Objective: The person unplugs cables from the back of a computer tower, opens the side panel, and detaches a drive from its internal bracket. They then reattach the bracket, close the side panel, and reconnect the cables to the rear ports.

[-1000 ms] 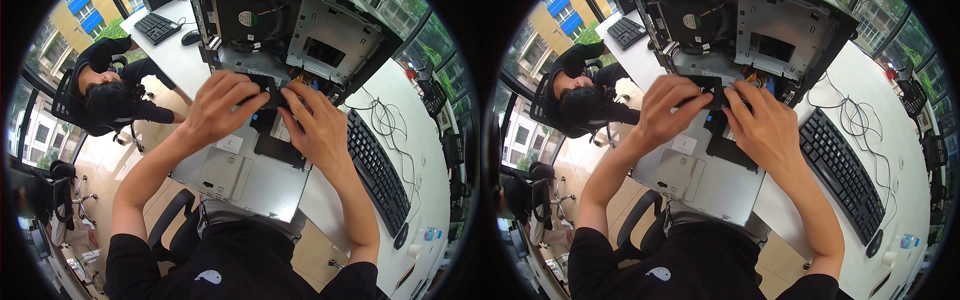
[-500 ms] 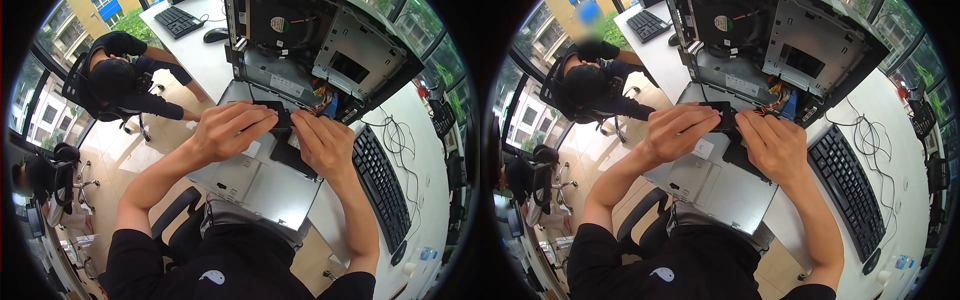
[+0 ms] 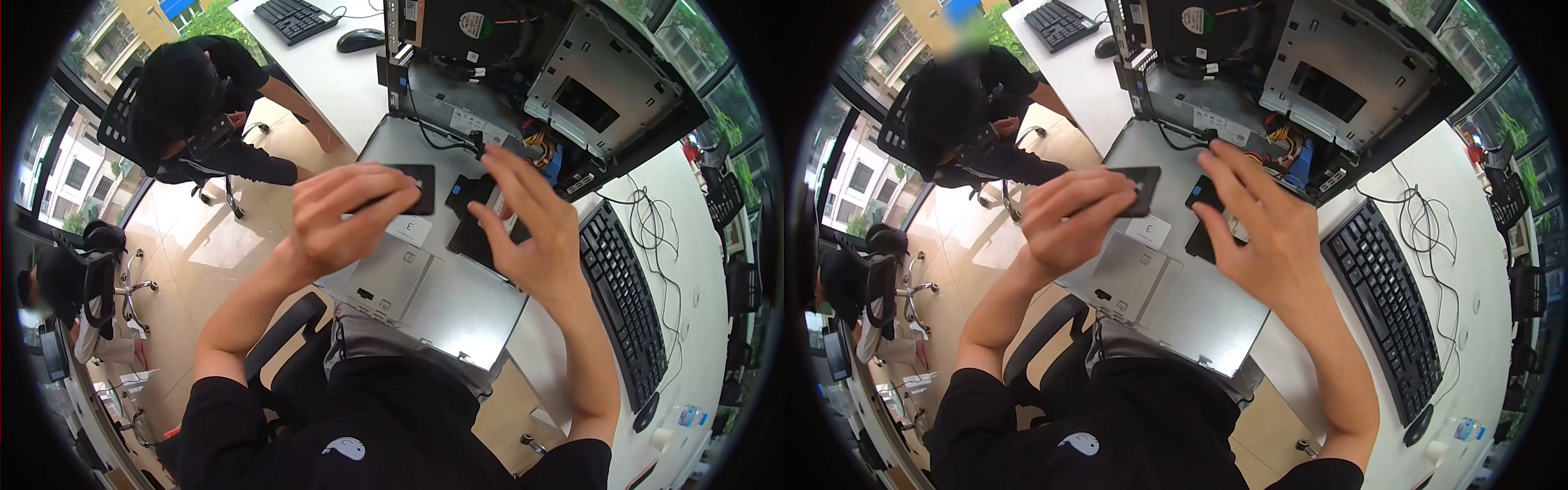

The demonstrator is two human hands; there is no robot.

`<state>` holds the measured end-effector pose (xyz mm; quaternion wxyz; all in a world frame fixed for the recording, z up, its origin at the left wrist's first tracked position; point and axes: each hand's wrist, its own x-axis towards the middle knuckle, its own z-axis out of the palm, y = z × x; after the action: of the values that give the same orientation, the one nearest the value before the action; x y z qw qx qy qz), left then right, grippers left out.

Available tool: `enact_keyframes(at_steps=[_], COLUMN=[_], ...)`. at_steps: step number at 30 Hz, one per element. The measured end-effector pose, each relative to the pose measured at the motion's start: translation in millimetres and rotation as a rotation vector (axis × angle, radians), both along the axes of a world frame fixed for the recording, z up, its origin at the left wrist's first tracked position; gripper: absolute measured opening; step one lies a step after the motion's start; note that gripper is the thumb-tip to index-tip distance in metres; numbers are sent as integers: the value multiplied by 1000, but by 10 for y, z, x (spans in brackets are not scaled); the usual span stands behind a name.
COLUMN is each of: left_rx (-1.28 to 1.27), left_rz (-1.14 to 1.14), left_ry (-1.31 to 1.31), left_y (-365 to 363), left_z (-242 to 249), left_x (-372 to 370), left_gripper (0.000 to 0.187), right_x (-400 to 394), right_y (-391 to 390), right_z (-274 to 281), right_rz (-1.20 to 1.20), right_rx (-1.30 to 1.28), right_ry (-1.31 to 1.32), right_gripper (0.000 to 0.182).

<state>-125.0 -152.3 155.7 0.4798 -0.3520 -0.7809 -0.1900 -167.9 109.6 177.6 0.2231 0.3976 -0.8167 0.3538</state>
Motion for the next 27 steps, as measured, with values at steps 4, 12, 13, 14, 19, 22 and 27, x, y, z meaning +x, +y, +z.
enact_keyframes(at_steps=[4,12,13,14,19,22,27], left_rx=[-80,-227,-247,-245,-148,-121,-142], left_rz=[-79,50,30,51,134,161,161], left_ry=[-127,-312,-468,-500,-588,-663,-802], left_y=[55,-162,-180,-185,-286,-361,-352], left_z=[-85,-284,-261,-219,28,8,-62], left_x=[75,-133,-129,-117,-71,-57,-43], left_gripper=[31,32,36,40,60,60,59], right_x=[126,33,36,40,2,-6,47], right_y=[8,129,155,185,352,477,659], right_z=[-22,-33,14,52,307,474,631], right_rz=[84,-6,-17,-30,-175,-205,-232], right_rx=[153,238,246,253,210,241,345], right_ry=[-53,4,-25,-55,-90,-97,-172], right_gripper=[43,20,19,18,17,17,24])
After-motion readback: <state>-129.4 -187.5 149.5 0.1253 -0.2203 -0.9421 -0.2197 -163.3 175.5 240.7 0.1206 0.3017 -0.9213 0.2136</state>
